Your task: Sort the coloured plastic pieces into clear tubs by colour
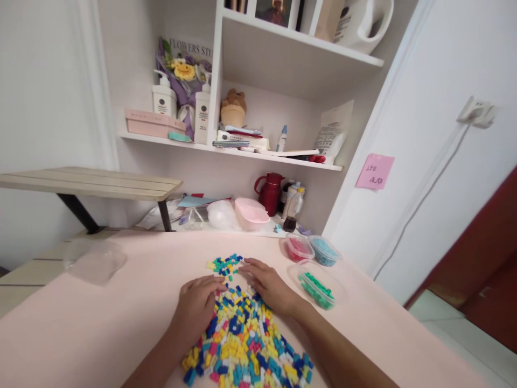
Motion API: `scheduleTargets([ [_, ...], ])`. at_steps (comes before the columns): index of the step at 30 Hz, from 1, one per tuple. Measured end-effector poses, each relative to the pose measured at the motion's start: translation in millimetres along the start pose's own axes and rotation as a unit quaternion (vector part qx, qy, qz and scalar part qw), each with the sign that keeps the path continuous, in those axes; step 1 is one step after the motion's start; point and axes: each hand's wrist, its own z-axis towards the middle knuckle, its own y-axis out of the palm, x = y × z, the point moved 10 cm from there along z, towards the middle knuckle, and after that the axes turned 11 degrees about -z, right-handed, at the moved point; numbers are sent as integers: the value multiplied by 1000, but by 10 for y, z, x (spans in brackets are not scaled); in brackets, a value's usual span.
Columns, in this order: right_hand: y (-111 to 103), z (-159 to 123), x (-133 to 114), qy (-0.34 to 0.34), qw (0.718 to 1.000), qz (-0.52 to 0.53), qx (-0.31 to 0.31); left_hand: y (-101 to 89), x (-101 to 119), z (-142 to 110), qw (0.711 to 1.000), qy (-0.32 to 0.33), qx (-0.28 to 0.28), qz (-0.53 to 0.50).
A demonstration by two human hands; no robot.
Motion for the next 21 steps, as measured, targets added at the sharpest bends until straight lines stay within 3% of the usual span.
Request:
scheduleTargets([
  [5,17,-3,47,-13,999,36,6,9,-27,-22,1000,-10,3,-11],
  [16,168,4,-161,-70,996,-50,-6,-3,-26,-24,999,5,22,-23],
  [21,121,54,-225,-73,996,-52,-1,-10,-45,-15,1000,-1,17,-15],
])
